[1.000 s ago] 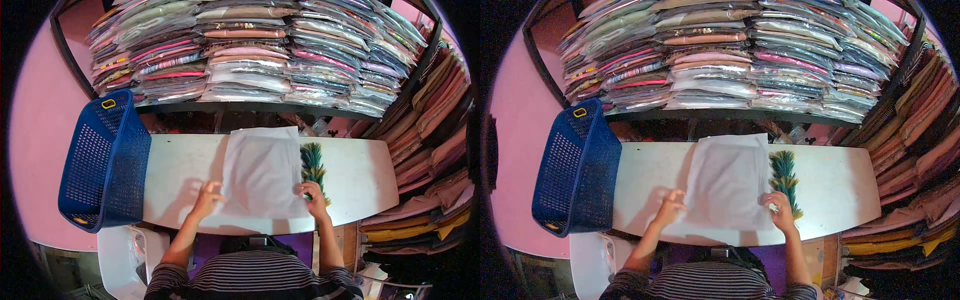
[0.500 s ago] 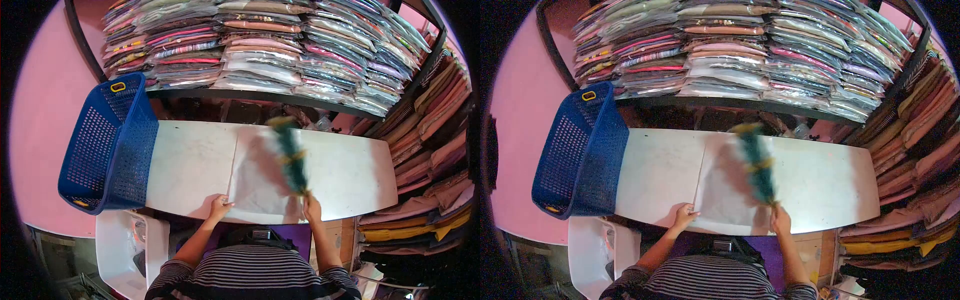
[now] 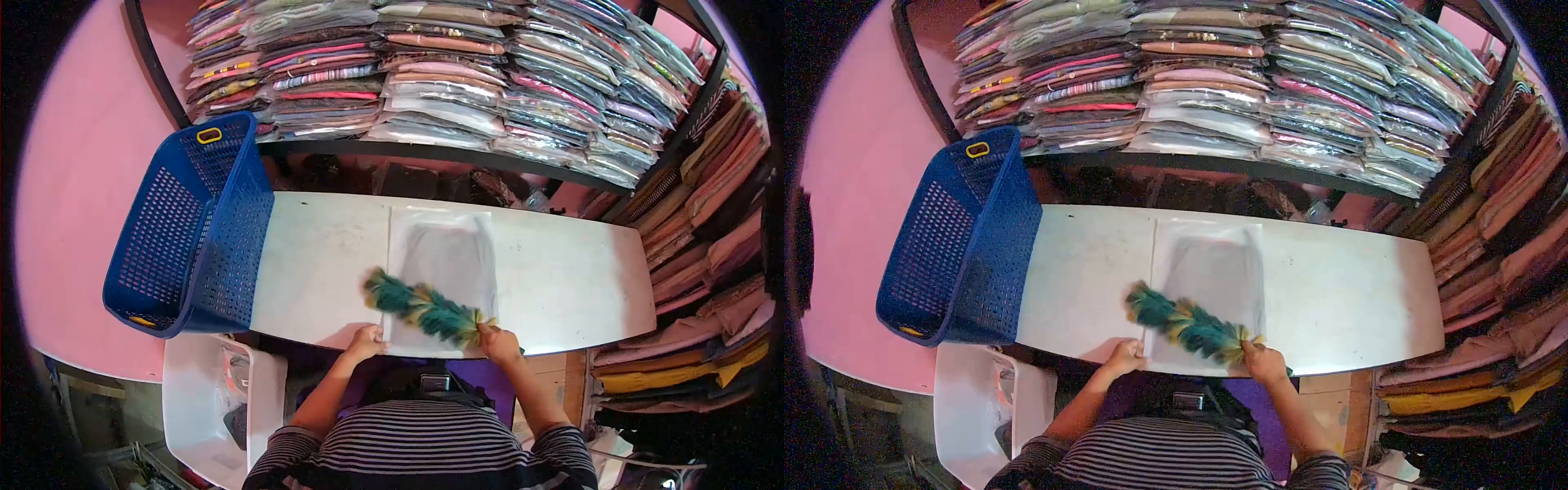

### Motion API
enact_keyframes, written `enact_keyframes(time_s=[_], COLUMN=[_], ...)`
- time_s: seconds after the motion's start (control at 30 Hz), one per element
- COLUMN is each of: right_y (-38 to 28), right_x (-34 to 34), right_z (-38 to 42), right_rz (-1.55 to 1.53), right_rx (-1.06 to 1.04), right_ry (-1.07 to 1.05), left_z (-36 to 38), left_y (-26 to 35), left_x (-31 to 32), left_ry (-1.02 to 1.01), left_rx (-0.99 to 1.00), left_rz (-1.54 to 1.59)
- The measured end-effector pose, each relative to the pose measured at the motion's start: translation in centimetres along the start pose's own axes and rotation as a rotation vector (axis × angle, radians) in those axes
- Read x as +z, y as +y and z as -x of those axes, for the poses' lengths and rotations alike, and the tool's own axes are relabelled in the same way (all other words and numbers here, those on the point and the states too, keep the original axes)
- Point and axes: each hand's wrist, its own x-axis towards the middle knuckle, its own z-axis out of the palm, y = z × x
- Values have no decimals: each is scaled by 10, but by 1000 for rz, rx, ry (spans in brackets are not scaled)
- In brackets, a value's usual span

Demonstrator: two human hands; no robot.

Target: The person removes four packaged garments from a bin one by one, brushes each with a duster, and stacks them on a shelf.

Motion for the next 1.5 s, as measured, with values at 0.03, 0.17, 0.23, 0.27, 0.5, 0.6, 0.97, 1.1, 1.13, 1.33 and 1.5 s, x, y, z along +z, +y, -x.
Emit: enact_keyframes(time_s=[0.03, 0.17, 0.23, 0.27, 0.5, 0.6, 0.97, 1.1, 1.13, 1.33, 1.5], right_y=[2, 49, 93, 109, 126, 117, 110, 120, 117, 84, 84], right_x=[-2, 11, 46, 57, 61, 47, -19, -25, -28, -27, -5], right_z=[-2, 1, 14, 20, 31, 32, 31, 18, 15, 3, -48], right_rz=[2, -234, -367, -485, -854, -987, -1416, -1331, -1269, -404, -14], right_rx=[6, 627, 645, 586, 749, 793, 883, 711, 701, 4, 198], right_ry=[7, 297, 476, 569, 478, 461, 411, 530, 546, 117, -21], left_z=[-1, -5, -15, -20, -68, -68, -59, -72, -72, -52, -41], left_y=[-1, 11, 25, 37, 89, 141, 254, 183, 168, 80, 27], left_x=[-5, -14, -11, -8, 26, 34, 151, 173, 171, 79, 37], left_ry=[-162, -483, -301, -114, 161, 124, -211, -467, -413, 890, 730], left_rx=[-84, -182, -104, -31, 52, 76, 396, 376, 552, 385, 422], left_rz=[-15, -198, -232, -251, 334, 366, 55, -136, -281, -609, -561])
